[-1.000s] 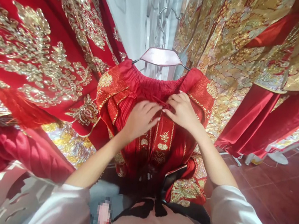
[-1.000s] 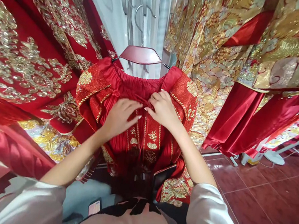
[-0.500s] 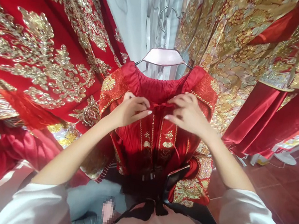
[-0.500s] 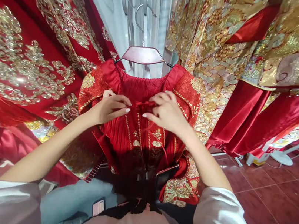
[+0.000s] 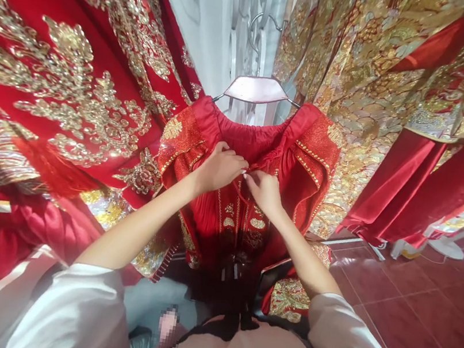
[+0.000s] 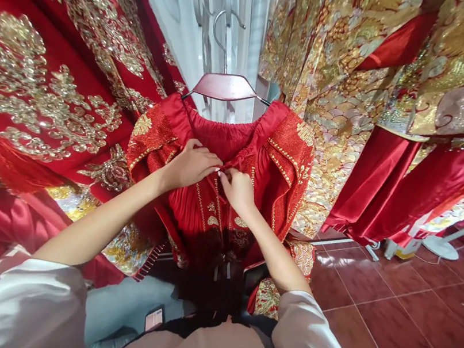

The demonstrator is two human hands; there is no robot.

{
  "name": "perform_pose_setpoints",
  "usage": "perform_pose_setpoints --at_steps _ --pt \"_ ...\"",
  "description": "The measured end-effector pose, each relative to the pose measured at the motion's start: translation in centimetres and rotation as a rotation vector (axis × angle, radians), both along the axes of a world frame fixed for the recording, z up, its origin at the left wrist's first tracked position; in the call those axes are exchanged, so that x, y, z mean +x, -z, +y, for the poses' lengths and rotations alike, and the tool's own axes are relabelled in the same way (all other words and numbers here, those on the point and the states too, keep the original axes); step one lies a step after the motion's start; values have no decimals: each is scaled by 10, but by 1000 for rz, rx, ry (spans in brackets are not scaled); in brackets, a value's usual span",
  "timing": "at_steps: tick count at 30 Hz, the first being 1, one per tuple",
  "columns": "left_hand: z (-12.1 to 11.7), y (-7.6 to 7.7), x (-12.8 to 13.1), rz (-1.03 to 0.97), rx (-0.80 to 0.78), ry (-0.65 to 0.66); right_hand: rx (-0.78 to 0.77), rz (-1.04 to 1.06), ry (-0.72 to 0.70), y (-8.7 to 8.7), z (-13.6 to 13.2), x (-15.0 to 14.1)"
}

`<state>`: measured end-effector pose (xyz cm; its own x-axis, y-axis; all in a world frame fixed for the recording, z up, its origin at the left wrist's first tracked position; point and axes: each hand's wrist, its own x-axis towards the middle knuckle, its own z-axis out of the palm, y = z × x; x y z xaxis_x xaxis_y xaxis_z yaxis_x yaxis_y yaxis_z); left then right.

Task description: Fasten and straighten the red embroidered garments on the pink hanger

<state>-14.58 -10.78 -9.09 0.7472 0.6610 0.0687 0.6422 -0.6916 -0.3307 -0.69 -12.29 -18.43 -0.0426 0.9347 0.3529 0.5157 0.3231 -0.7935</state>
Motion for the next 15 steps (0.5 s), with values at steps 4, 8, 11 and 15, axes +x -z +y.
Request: perform_pose_setpoints --at_steps 4,8,11,15 --pt "-6 -2 1 -32 -8 -6 11 282 -81 5 -1 -6" --pt "-16 -8 -1 -75 59 3 64 23 -11 16 -16 -10" --pt "-22 -13 -9 -124 95 2 -12 -469 -23 36 -38 -17" --pt "-27 -14 -23 -159 124 -40 -166 -717 -169 64 -65 -22"
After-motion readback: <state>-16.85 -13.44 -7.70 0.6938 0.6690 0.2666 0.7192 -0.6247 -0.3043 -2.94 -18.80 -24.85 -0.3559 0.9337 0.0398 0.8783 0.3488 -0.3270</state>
